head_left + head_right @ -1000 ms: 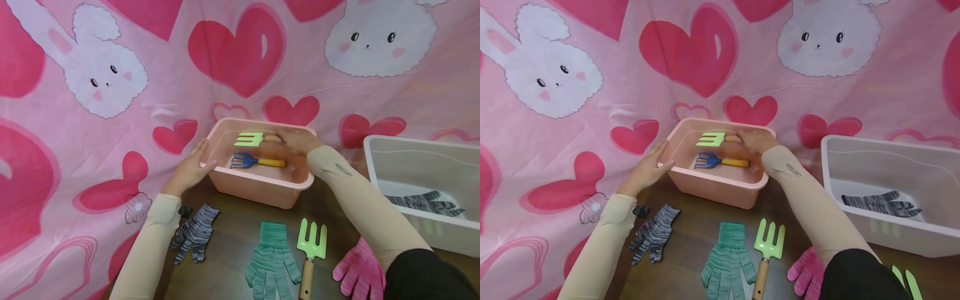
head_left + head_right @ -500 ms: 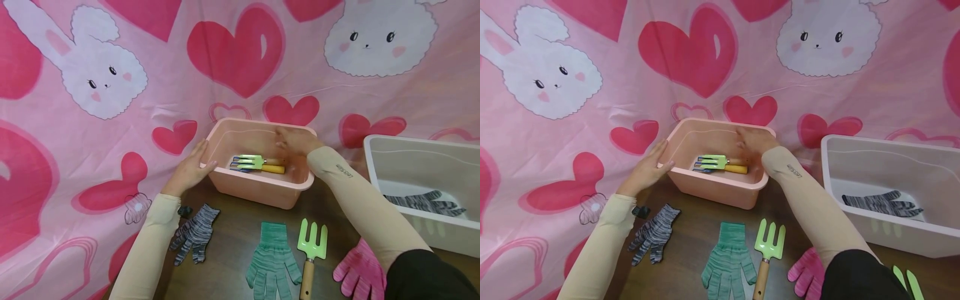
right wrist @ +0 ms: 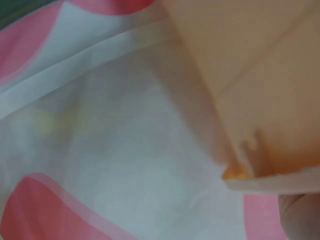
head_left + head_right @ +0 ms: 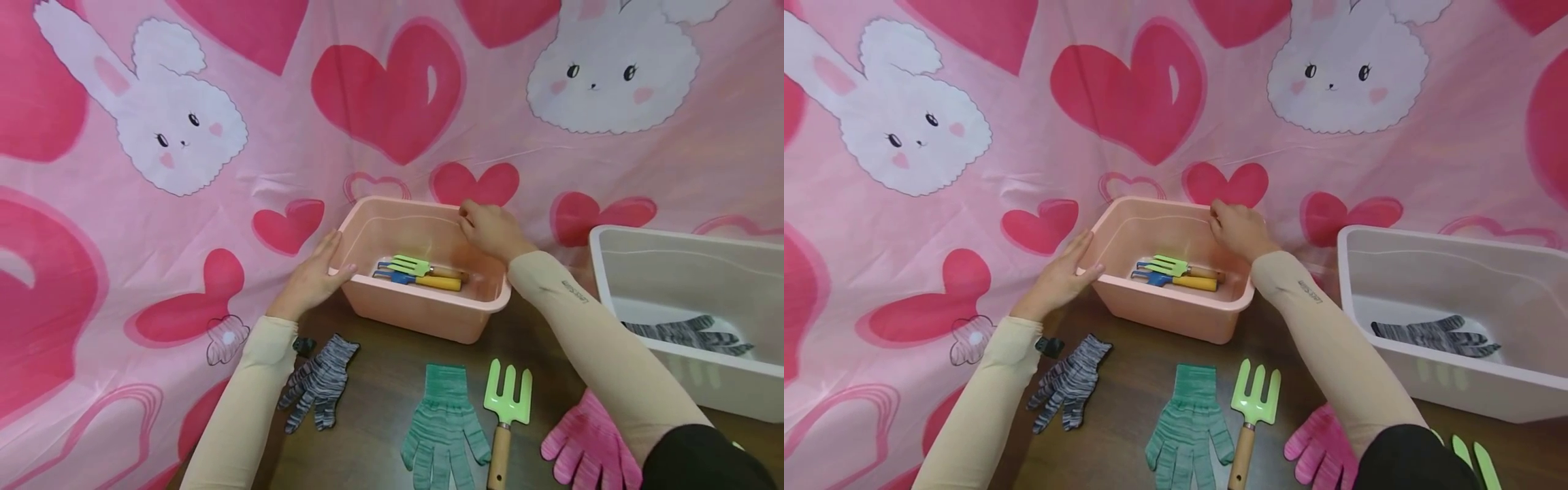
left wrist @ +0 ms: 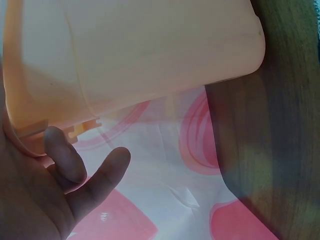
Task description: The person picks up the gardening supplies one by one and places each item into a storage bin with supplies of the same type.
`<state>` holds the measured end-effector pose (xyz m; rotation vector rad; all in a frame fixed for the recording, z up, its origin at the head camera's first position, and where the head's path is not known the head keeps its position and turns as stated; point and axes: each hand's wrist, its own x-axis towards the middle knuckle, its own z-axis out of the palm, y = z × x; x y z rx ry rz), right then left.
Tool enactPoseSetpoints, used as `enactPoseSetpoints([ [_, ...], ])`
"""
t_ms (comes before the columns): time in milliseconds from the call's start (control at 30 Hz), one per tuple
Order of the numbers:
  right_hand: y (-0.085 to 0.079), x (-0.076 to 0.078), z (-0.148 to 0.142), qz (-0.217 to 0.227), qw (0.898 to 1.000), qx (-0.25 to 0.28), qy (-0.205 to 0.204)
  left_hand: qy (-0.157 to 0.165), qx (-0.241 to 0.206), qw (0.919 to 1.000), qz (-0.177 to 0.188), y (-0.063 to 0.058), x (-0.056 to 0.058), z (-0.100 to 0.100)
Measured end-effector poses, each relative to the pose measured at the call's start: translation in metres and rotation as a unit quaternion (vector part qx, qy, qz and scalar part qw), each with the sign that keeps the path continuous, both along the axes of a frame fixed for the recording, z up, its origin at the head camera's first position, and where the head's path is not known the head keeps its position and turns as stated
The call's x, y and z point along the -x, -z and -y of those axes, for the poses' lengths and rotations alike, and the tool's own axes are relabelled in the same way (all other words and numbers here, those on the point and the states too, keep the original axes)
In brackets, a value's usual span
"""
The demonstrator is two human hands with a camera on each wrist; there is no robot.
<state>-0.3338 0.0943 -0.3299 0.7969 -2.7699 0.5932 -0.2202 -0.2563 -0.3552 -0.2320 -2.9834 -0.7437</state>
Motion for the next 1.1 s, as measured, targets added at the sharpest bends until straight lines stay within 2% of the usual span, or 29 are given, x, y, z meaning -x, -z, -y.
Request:
enactPoseSetpoints([
  [233,-0.015,-0.029,-0.003,-0.019,0.999,0.044,0.014,-0.009,-0.003,0.9999,0.010,0.002,0.001,-0.001],
  [467,-0.026,-0.082,-0.007,0.017,0.997,0.075,0.012,-0.010,-0.003,0.9999,0.010,0.003,0.002,-0.001],
  [700,-0.014,-0.135,-0.023,0.042,0.996,0.079,0.016,-0.007,0.001,0.9999,0.013,0.002,0.003,-0.002],
  [1100,0.024,-0.203,-0.053,0.072,0.995,0.066,0.034,-0.007,-0.007,0.9999,0.009,-0.001,-0.001,-0.001],
])
